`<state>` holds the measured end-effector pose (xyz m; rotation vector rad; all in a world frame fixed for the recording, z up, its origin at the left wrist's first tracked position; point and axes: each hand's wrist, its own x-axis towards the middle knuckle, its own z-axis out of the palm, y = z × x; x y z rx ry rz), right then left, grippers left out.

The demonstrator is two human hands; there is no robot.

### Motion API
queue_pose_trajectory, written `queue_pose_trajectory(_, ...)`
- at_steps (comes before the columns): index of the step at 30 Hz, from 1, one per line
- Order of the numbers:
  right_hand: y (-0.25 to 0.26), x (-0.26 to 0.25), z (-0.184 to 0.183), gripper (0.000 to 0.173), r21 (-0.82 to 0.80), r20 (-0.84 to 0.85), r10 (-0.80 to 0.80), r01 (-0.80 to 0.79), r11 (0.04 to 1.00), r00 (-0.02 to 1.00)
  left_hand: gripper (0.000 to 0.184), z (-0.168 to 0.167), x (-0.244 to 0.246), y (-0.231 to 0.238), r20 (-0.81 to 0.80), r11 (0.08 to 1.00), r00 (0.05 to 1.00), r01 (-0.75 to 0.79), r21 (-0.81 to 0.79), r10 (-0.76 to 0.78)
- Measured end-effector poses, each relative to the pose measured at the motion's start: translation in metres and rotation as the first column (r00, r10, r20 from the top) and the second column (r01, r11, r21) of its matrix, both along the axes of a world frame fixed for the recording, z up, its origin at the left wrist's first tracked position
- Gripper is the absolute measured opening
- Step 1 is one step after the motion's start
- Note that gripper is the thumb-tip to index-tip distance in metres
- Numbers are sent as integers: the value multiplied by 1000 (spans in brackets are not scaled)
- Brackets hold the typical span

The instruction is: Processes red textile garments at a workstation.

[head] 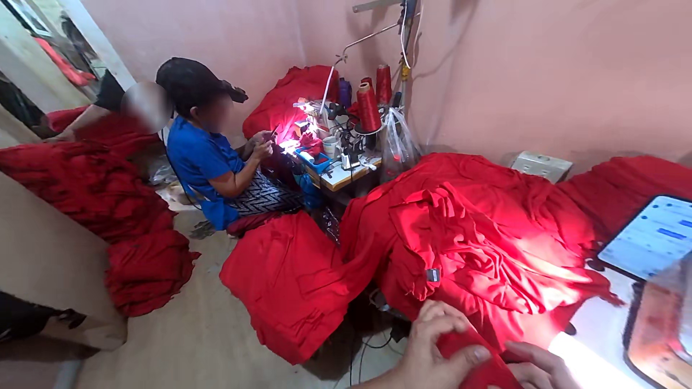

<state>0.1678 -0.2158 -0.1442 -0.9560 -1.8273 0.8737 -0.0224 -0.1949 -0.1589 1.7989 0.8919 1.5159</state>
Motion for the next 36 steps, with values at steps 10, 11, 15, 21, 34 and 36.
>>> queue_pose_trajectory(10, -6, 20, 27, 48, -29, -37, -167, 166, 986, 985, 26, 22, 4, 35, 78, 986, 987, -145, 81, 138)
queue_pose_trajectory(11, -3, 22, 25, 47, 3, -42, -175, 175, 985, 984, 26, 24, 6, 36, 78, 986, 988, -143, 89, 136)
queue_pose_trajectory(15, 5, 27, 28, 49, 40, -48, -187, 189, 981, 981, 28, 31, 11, 45, 9, 969, 994, -105, 223, 106)
queue_pose_trajectory(21, 10, 45, 29, 19, -43, 41, -210, 212, 976, 977, 23, 41, 23, 61, -117, 909, 991, -7, 417, 61)
queue_pose_trajectory(34, 11, 78, 10, 13, 217, -18, -407, 401, 890, 913, 10, 36, 77, 82, 19, 953, 991, 126, 274, -136)
queue_pose_trajectory(36, 8, 85, 5, 14, 216, -60, -457, 458, 862, 887, 9, 41, 94, 94, -7, 922, 978, 199, 333, -209)
